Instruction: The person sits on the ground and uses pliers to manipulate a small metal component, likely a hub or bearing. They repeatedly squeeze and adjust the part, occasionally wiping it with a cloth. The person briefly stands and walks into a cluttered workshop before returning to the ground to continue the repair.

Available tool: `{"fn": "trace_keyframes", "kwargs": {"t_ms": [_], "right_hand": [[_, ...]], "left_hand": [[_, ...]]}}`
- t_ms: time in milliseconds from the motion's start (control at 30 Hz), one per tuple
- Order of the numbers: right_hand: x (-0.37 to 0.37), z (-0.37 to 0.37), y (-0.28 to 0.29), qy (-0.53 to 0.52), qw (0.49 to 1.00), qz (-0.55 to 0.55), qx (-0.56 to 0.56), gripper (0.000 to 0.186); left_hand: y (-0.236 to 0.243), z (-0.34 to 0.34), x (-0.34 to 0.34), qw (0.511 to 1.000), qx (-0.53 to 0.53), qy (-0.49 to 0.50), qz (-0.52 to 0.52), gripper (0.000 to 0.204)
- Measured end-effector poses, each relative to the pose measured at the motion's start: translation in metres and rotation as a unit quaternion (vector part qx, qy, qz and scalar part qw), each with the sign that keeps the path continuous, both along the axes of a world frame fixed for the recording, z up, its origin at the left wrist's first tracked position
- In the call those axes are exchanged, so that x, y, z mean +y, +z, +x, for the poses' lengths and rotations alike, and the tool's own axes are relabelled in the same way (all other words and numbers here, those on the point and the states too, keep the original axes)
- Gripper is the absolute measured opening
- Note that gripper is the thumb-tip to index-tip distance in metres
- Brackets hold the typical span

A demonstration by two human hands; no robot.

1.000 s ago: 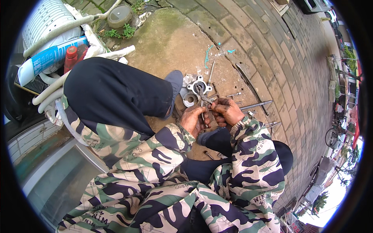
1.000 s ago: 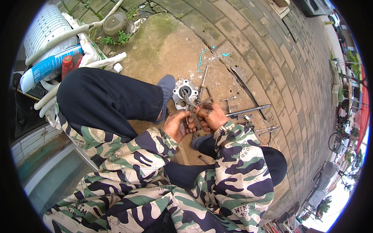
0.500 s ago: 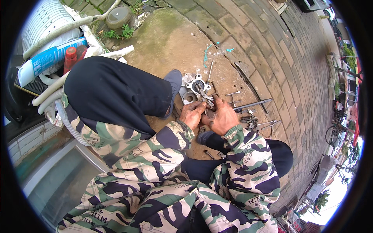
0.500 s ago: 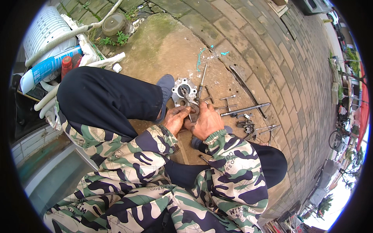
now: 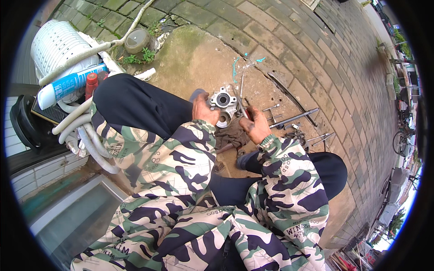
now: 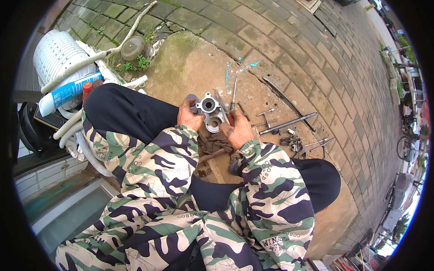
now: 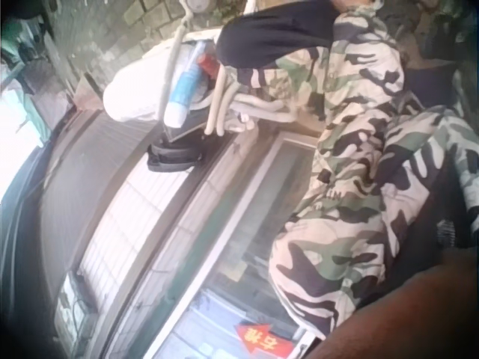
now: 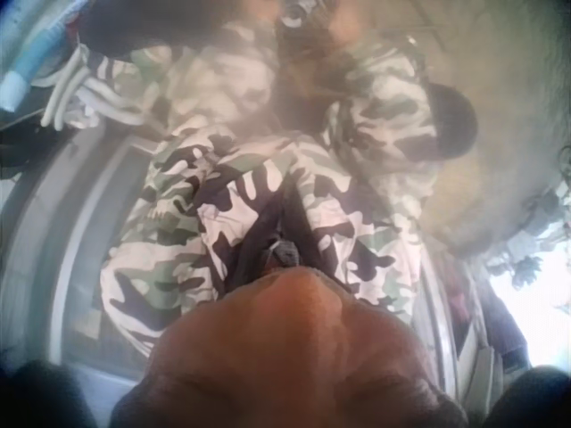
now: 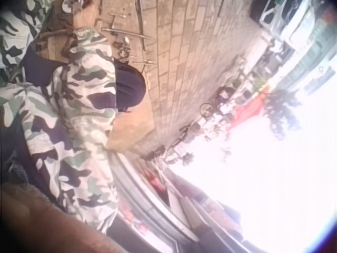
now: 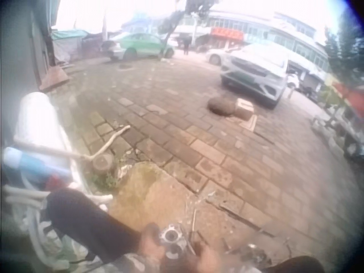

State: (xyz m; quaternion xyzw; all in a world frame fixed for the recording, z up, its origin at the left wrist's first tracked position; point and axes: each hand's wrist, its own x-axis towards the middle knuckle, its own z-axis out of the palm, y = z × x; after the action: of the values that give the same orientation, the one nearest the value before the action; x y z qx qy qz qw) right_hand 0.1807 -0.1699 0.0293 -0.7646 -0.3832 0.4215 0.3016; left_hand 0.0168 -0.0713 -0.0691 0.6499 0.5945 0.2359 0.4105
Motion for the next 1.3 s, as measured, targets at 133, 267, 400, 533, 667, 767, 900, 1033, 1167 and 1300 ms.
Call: {"fn": "trace_keyframes", "kwargs": {"t_ms": [133,267,400,533,667,767,900,1033,1167,1300], "right_hand": [[0.000,0.009,0.002,-0.066,0.997,-0.006,0.024,0.038],[-0.026,0.002,0.015,-0.075,0.970,-0.063,-0.221,0.038],[-0.033,-0.009,0.028,-0.017,0.928,-0.156,-0.337,0.036],[-0.041,0.003,0.013,0.004,0.892,-0.151,-0.427,0.024],[-0.045,0.014,0.003,0.026,0.867,-0.115,-0.485,0.014],[-0.046,0.014,-0.003,0.043,0.866,-0.111,-0.485,0.015],[-0.037,0.008,0.007,0.061,0.875,-0.094,-0.471,0.016],[-0.031,0.004,-0.005,0.076,0.885,-0.097,-0.450,0.025],[-0.028,0.005,0.007,0.073,0.899,-0.075,-0.426,0.036],[-0.028,0.004,0.010,0.070,0.901,-0.060,-0.423,0.045]], "left_hand": [[0.000,0.002,0.012,0.989,-0.075,-0.126,-0.031,0.069],[0.034,0.039,0.016,0.965,-0.124,-0.204,-0.111,0.083],[-0.015,0.058,0.040,0.952,-0.032,-0.282,0.112,0.085],[-0.017,0.072,0.026,0.931,-0.182,-0.316,-0.016,0.079],[-0.004,0.065,0.016,0.941,-0.171,-0.289,-0.044,0.076],[-0.009,0.054,0.022,0.941,-0.187,-0.276,-0.059,0.077],[-0.007,0.052,0.020,0.936,-0.193,-0.286,-0.073,0.078],[0.004,0.050,0.017,0.936,-0.189,-0.284,-0.086,0.078],[0.006,0.050,0.016,0.935,-0.197,-0.279,-0.097,0.077],[0.002,0.049,0.017,0.937,-0.173,-0.294,-0.078,0.080]]}}
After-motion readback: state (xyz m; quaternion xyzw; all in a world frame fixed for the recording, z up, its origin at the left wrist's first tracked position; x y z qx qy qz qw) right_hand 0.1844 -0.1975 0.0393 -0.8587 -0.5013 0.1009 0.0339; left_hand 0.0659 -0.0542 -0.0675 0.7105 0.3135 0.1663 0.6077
